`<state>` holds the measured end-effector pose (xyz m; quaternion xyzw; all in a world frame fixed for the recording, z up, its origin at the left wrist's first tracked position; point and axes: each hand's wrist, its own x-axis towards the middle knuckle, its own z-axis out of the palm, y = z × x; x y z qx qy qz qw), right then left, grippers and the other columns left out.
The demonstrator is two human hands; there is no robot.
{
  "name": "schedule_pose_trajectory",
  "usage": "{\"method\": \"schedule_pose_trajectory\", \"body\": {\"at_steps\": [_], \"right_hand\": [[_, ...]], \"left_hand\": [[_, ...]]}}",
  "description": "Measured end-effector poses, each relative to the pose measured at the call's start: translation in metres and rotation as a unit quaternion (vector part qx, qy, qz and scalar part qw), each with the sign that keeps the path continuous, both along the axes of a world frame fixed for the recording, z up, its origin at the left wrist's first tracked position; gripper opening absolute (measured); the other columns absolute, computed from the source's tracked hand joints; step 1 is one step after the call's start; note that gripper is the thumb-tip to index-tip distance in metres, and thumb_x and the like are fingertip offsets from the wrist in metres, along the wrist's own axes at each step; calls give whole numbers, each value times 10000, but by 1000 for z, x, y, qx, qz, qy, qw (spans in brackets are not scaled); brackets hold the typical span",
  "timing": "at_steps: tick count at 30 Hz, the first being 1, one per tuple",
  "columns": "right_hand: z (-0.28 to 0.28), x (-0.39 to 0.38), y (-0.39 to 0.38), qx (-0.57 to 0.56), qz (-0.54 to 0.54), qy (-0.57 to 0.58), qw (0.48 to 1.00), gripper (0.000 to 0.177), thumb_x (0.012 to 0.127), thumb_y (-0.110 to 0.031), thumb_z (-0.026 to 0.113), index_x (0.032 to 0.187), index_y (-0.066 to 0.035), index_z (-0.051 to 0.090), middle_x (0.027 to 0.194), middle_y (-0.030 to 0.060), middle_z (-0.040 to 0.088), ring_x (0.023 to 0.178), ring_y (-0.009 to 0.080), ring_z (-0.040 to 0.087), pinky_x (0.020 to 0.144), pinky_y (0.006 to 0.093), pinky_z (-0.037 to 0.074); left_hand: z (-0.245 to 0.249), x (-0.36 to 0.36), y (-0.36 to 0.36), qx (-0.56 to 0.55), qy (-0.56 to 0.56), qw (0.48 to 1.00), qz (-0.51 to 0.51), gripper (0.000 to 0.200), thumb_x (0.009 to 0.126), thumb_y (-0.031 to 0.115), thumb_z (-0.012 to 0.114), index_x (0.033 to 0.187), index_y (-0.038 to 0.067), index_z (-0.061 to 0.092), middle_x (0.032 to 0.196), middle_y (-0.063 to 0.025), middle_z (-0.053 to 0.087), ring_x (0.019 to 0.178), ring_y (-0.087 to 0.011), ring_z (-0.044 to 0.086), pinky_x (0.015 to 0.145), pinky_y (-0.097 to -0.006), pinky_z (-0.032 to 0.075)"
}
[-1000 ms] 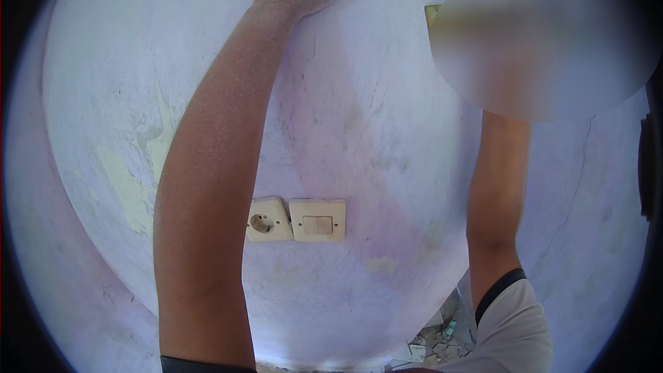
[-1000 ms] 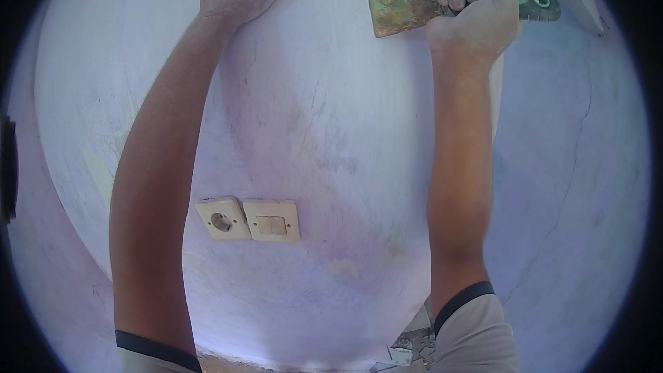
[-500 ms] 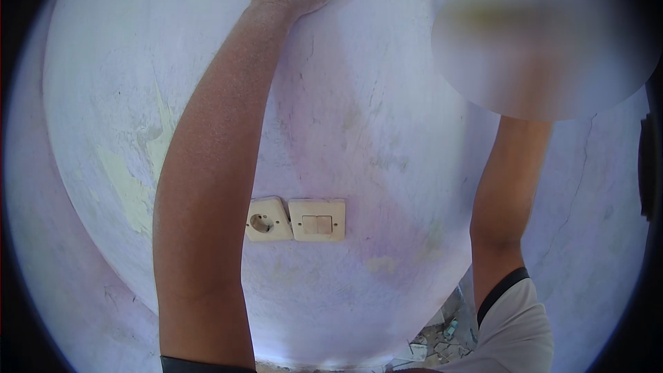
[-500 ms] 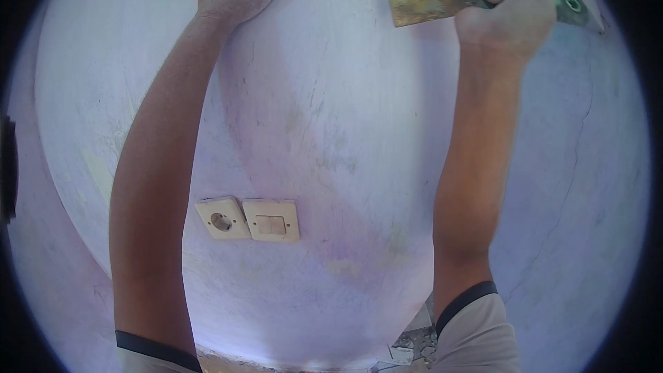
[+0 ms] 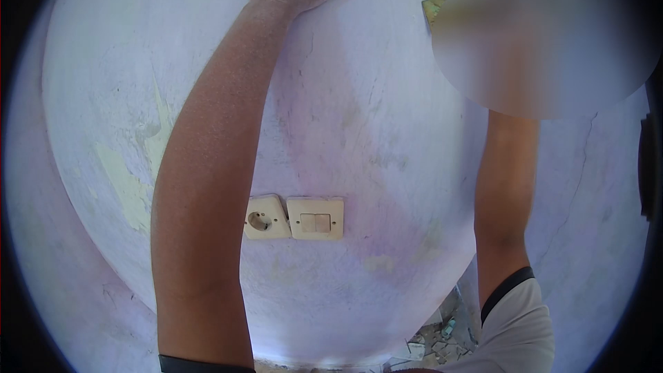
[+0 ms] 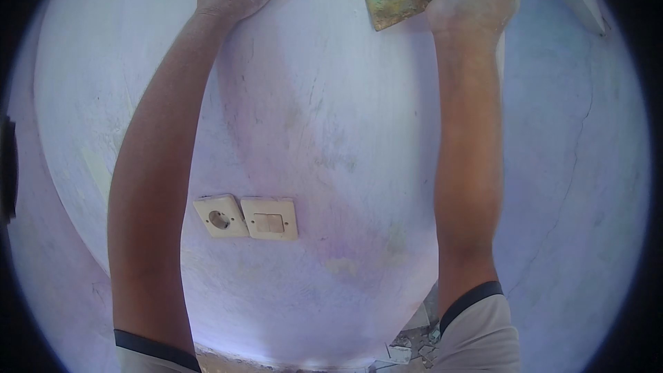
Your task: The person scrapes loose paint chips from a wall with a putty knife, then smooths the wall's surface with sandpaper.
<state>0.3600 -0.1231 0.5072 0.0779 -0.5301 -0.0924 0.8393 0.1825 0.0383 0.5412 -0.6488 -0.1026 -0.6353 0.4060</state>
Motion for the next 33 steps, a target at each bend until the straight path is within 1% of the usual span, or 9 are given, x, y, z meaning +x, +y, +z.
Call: {"method": "schedule_pose_trajectory", "body": {"at_steps": [4, 7, 10, 16, 20, 26, 29, 32, 33], "right_hand": [[-2, 14, -18, 33, 20, -72, 997, 227, 878, -73, 527, 742, -99, 347, 583, -26, 222, 501, 107, 262, 502, 274, 269], [-2, 36, -26, 43, 99, -155, 982, 210, 889, -85, 514, 748, -92, 359, 581, -26, 227, 495, 110, 260, 496, 271, 268], [-5, -17, 5, -14, -28, 40, 999, 233, 898, -92, 501, 730, -106, 340, 571, -25, 220, 488, 111, 255, 485, 266, 269], [-6, 31, -19, 59, 70, -116, 989, 233, 892, -87, 530, 744, -106, 352, 576, -17, 214, 484, 112, 252, 482, 278, 264], [-6, -5, 11, 2, 12, 33, 999, 300, 886, -93, 535, 683, -122, 317, 559, -25, 206, 474, 121, 245, 472, 287, 255], [-10, 20, -22, 57, 79, -84, 992, 307, 893, -117, 537, 670, -133, 327, 552, -27, 203, 473, 117, 237, 471, 280, 237], [-8, 22, 8, 0, 69, -100, 993, 319, 906, -132, 510, 654, -154, 315, 541, -30, 209, 460, 117, 240, 465, 275, 245], [-18, -17, 24, -57, 51, -26, 997, 345, 905, -133, 495, 633, -161, 284, 536, -31, 209, 458, 111, 233, 463, 273, 239], [-19, -13, 18, -21, 47, -48, 997, 333, 901, -128, 496, 640, -159, 292, 535, -31, 213, 459, 110, 234, 465, 271, 240]], "left_hand": [[-2, -2, -4, -4, 7, 1000, -9, 657, 915, 447, 514, 1409, 31, 394, 1503, -144, 329, 1435, -284, 197, 1171, -484, 140], [1, 1, 2, -4, -2, 1000, -6, 651, 916, 441, 515, 1406, 28, 399, 1501, -146, 332, 1435, -284, 198, 1170, -487, 140], [-1, -1, -3, -2, 2, 1000, -9, 651, 916, 447, 515, 1409, 38, 398, 1501, -137, 336, 1435, -277, 198, 1176, -479, 135], [1, 2, 0, -15, 2, 1000, -1, 653, 916, 445, 516, 1414, 42, 391, 1509, -126, 324, 1438, -269, 190, 1180, -473, 125], [0, 1, -1, -22, 7, 1000, -5, 657, 915, 450, 518, 1419, 50, 385, 1513, -120, 317, 1441, -264, 179, 1183, -465, 124], [-1, -1, -4, -32, 6, 999, -3, 648, 915, 436, 520, 1419, 51, 386, 1512, -119, 319, 1440, -267, 182, 1182, -463, 128], [-6, -2, -11, -41, 8, 999, -5, 645, 917, 440, 517, 1418, 53, 388, 1512, -114, 321, 1438, -267, 186, 1182, -463, 130], [-1, 1, -3, -8, 1, 1000, 0, 643, 920, 449, 514, 1413, 55, 395, 1511, -113, 323, 1435, -269, 195, 1181, -464, 133], [-1, 1, -2, -6, 2, 1000, -1, 642, 920, 451, 512, 1411, 54, 397, 1510, -115, 324, 1434, -271, 198, 1181, -464, 134]]}}
